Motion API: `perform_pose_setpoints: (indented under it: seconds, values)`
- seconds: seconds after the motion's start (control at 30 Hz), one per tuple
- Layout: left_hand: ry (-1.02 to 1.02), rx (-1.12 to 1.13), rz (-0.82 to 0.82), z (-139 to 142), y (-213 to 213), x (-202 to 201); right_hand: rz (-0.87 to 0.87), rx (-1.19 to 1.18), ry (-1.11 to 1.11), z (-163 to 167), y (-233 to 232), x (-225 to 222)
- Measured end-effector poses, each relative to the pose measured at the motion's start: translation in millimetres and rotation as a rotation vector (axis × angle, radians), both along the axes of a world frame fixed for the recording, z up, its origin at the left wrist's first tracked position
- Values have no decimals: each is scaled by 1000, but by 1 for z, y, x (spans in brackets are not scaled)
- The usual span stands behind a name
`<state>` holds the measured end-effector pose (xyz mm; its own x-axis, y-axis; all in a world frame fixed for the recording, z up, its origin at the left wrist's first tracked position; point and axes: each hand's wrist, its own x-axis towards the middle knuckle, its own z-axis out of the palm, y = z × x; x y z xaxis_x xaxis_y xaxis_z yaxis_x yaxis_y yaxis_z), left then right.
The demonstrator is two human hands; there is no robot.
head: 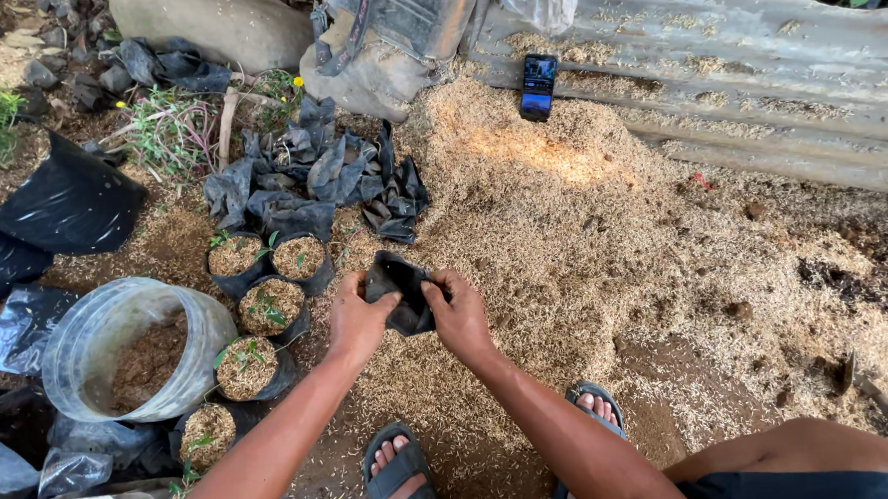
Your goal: The person repeatedly takes small seedlings from a white crate, places them into black plastic nursery bags, and fills the bags with loose sawdust-like substrate. The person arranges the filled bags in a row on the ground.
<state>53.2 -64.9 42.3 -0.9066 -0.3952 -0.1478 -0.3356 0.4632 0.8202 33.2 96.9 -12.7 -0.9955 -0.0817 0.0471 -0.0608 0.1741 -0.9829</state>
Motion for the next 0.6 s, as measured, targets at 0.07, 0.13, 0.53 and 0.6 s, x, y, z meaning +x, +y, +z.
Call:
perform_pose_setpoints:
  seconds: [0.07,0.13,0.53,0.6]
  values:
    - [31,-43,-29,-9,-5,-1,-20,122,-19,0,2,-1]
    - [41,-152,-69,-18,-14,-2,-29,269,-163,-1,6,-4]
    - [-60,-371,-128,-24,-24,-7,-109,629,607,4,-5,5]
    - [-236,-328,-125,-21,-21,-9,161,462,516,10,-13,10]
